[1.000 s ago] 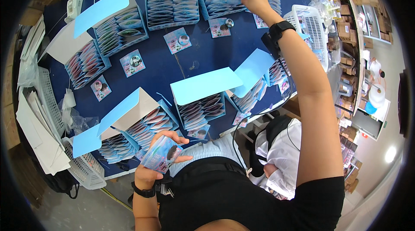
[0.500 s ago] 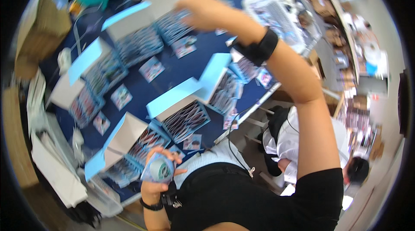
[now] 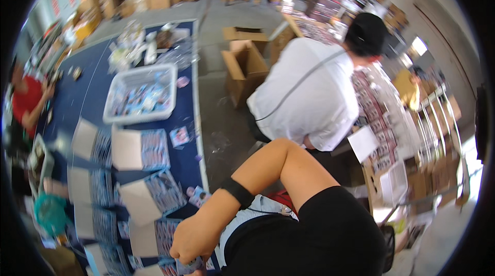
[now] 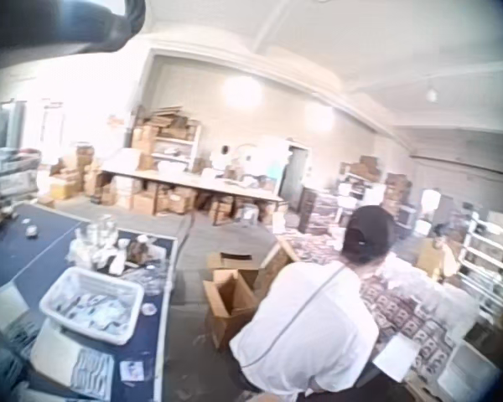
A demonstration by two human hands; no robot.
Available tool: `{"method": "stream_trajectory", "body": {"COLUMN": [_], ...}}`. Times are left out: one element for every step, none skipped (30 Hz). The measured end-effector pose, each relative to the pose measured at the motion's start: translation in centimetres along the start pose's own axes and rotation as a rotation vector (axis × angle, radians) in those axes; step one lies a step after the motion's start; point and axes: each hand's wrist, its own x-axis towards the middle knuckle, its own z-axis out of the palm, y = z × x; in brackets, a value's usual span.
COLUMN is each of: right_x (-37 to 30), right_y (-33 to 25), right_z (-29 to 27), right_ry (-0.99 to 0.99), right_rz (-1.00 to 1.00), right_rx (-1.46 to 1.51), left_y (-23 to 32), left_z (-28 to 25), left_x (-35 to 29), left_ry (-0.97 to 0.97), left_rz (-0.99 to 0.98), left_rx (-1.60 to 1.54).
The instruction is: The person trims the edges of small blue paper packs using scissors. They pick up stacks of the packs, align them, and cut the edges to create a uniform shape. The trimmed packs are then placed into a white plastic basket on the table.
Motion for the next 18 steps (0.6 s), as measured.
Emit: {"method": "stream_trajectory", "body": {"right_x": [-1.5,-2.6,-4.1,-4.5,-5.3,-5.9,-6.5,-7.1,-7.5,-7.9,-8.0,-8.1,-8.4,-8.7,-8.8,-8.6,-8.6,-8.4], "right_y": [-1.0,-1.8,-3.1,-2.8,-2.6,-2.4,-3.1,-3.8,-4.4,-4.8,-5.0,-4.8,-4.5,-4.2,-3.8,-3.4,-3.1,-3.1], "right_z": [-0.2,-0.3,-0.4,0.1,0.7,0.9,0.5,0.2,-0.2,-0.3,-0.6,-0.4,0.0,0.4,0.6,0.8,0.9,0.9], "right_ry": [0.015,0.027,0.039,0.123,0.203,0.279,0.243,0.244,0.244,0.246,0.251,0.268,0.286,0.305,0.240,0.182,0.125,0.107], "right_rz": [0.073,0.120,0.203,0.164,0.142,0.117,0.169,0.183,0.196,0.205,0.221,0.194,0.184,0.173,0.191,0.201,0.211,0.199], "right_rx": [-0.047,-0.086,-0.119,-0.109,-0.095,-0.080,-0.098,-0.100,-0.101,-0.088,-0.058,-0.045,-0.031,-0.017,-0.020,-0.022,-0.024,-0.048], "left_y": [-0.6,-0.9,-1.8,-1.7,-1.8,-1.9,-2.2,-2.4,-2.5,-2.6,-2.7,-2.6,-3.0,-3.2,-3.4,-3.4,-3.5,-3.4], "left_z": [1.0,1.8,2.9,3.4,3.9,4.5,5.0,5.5,5.9,6.1,6.3,6.5,6.9,7.1,7.3,7.3,7.3,7.3], "left_x": [1.2,2.2,3.3,3.9,4.4,4.9,5.1,5.6,5.9,5.9,6.2,6.4,6.5,6.6,6.7,6.6,6.7,6.7], "left_ry": [-0.042,-0.067,-0.123,-0.122,-0.137,-0.152,-0.173,-0.196,-0.213,-0.221,-0.231,-0.237,-0.251,-0.262,-0.275,-0.278,-0.280,-0.279], "left_rz": [-0.037,-0.064,-0.119,-0.105,-0.116,-0.122,-0.140,-0.151,-0.160,-0.173,-0.177,-0.181,-0.193,-0.205,-0.215,-0.218,-0.216,-0.210], "left_rx": [0.020,0.041,0.049,0.081,0.098,0.114,0.124,0.137,0.144,0.150,0.158,0.168,0.171,0.173,0.177,0.188,0.195,0.203]}}
